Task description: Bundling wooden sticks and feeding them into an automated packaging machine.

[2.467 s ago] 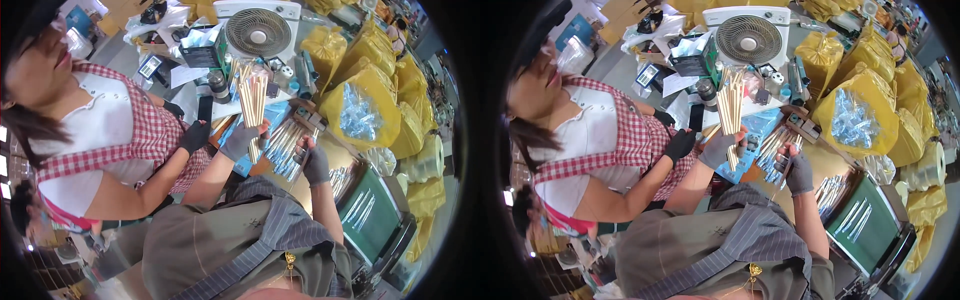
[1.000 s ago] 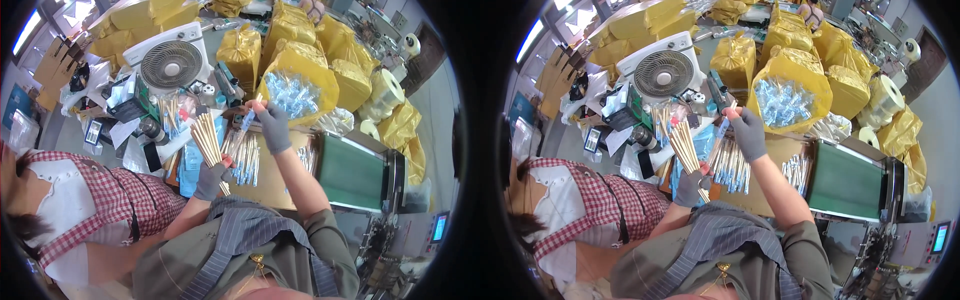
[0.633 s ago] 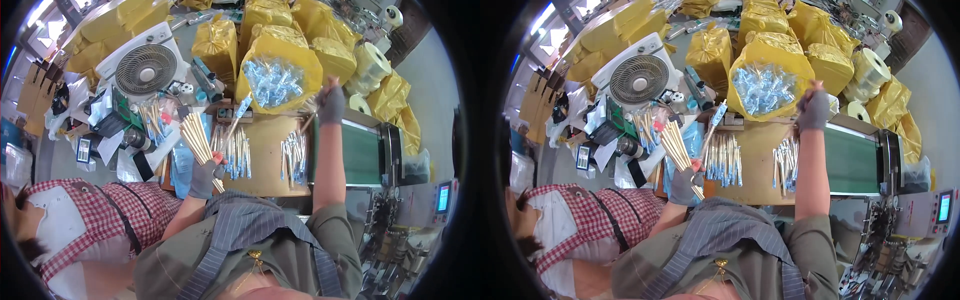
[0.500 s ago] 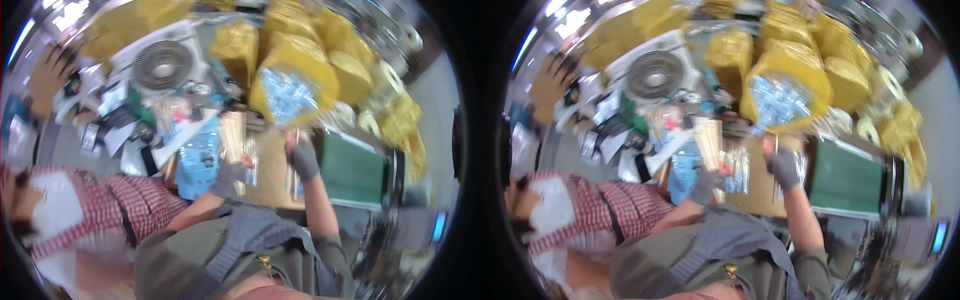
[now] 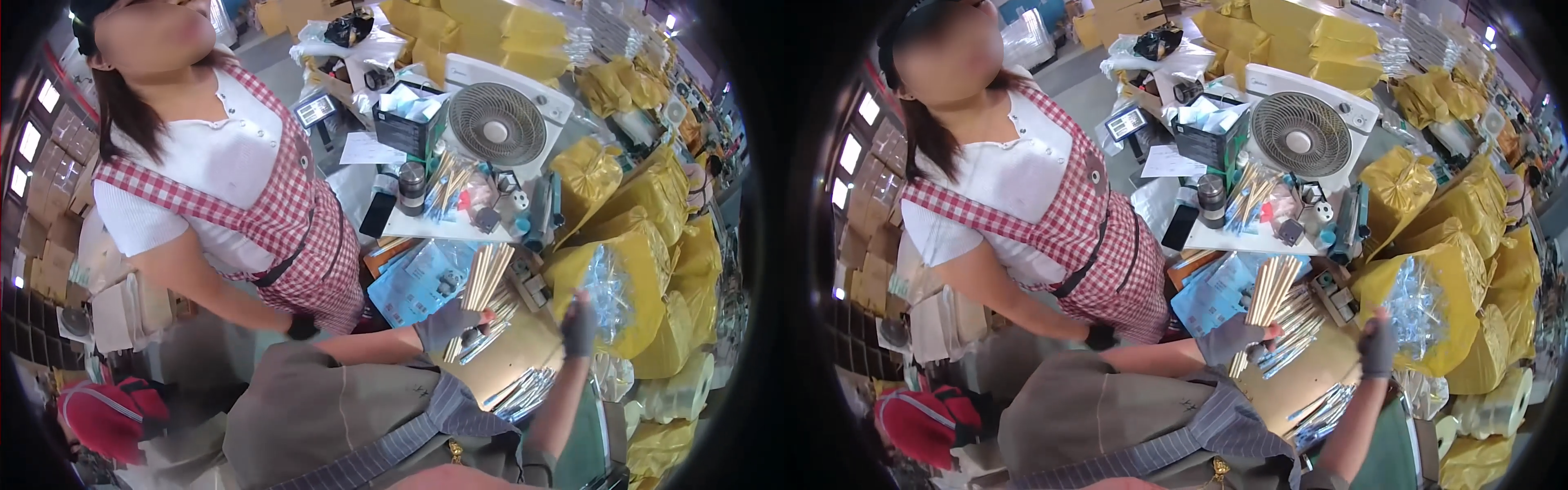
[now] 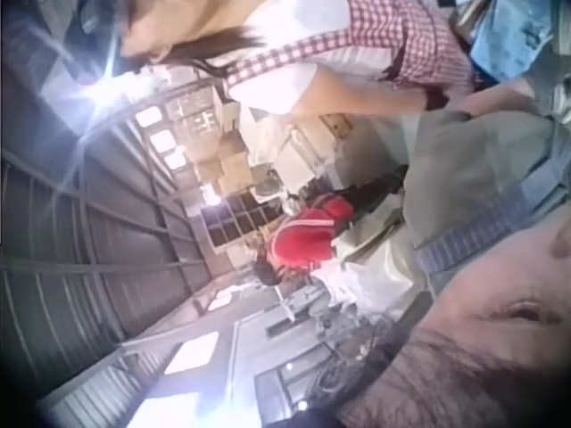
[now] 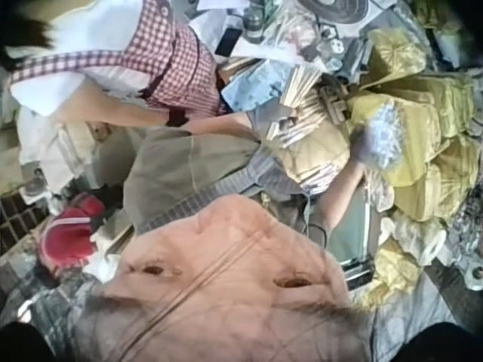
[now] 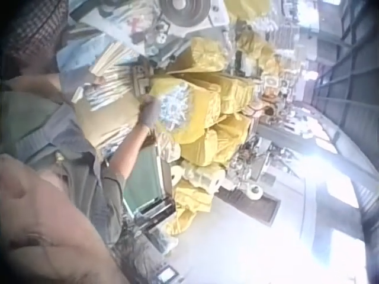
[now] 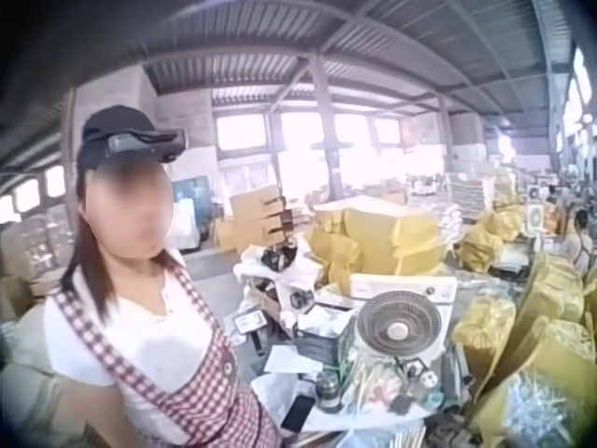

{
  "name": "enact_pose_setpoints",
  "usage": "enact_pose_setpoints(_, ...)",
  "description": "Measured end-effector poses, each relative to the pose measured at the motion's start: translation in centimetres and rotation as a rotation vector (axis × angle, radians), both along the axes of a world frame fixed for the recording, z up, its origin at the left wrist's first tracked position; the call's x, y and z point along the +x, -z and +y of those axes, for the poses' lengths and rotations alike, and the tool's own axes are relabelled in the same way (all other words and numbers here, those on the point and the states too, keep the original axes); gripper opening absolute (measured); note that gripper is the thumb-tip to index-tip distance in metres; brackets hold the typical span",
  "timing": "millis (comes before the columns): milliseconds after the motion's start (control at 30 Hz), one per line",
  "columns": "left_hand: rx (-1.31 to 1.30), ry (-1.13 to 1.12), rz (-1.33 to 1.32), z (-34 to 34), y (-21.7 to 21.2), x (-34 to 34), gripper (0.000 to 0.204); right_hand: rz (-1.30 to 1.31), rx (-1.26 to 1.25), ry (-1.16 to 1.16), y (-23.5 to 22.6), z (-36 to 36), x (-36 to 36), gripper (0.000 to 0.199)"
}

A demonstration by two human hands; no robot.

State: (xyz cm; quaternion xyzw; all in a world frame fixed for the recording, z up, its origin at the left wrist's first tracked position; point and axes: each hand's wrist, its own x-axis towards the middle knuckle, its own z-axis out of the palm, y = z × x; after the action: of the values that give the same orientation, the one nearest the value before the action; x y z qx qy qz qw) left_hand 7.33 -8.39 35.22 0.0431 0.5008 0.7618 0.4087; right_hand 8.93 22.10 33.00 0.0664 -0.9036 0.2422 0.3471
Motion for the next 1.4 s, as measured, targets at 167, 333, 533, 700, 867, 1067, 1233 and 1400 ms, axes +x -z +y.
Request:
enact_pose_setpoints(167, -0.013, -0.008, -0.036, -0.7, 0.7, -0.1, 0.021, -0.705, -1.693, -0.052, -0.2, -10.3, 3.2, 0.037)
enact_pose_setpoints(333, -0.028, 0.046, -0.029, -0.8, 1.0, 2.4, 0.018, -0.68, -1.918, -0.013, 0.5, -14.9, 10.6, 0.035)
enact_pose_setpoints(533, -0.153, 0.186, 0.025, 0.6, 1.1, 1.6, 0.032, -0.191, -1.748, 0.033, -1.1, -11.9, 8.6, 0.031)
enact_pose_setpoints(700, -0.07, 0.434, 0.008, 3.8, -0.4, 1.8, 0.023, -0.009, -1.731, 0.108, -2.6, -11.9, 8.7, 0.039)
enact_pose_setpoints(867, -0.177, 0.57, 0.017, 4.7, 1.0, 2.0, 0.02, -0.09, -1.043, 0.79, -2.8, -12.6, 14.7, 0.037)
enact_pose_setpoints(1067, -0.277, 0.831, 0.065, 5.8, 1.1, 2.7, 0.021, -0.392, 0.094, 0.804, -1.0, -17.3, 19.0, 0.033)
enact_pose_setpoints(1233, -0.327, 0.832, -0.076, 7.9, 2.0, 3.9, 0.022, -0.445, -0.468, 1.088, 2.9, -15.1, 24.6, 0.011)
enact_pose_setpoints(1400, -0.366, 0.804, -0.105, 10.0, 4.0, 6.1, 0.015, 0.008, -0.829, 1.389, 1.9, -7.6, 33.1, 0.016)
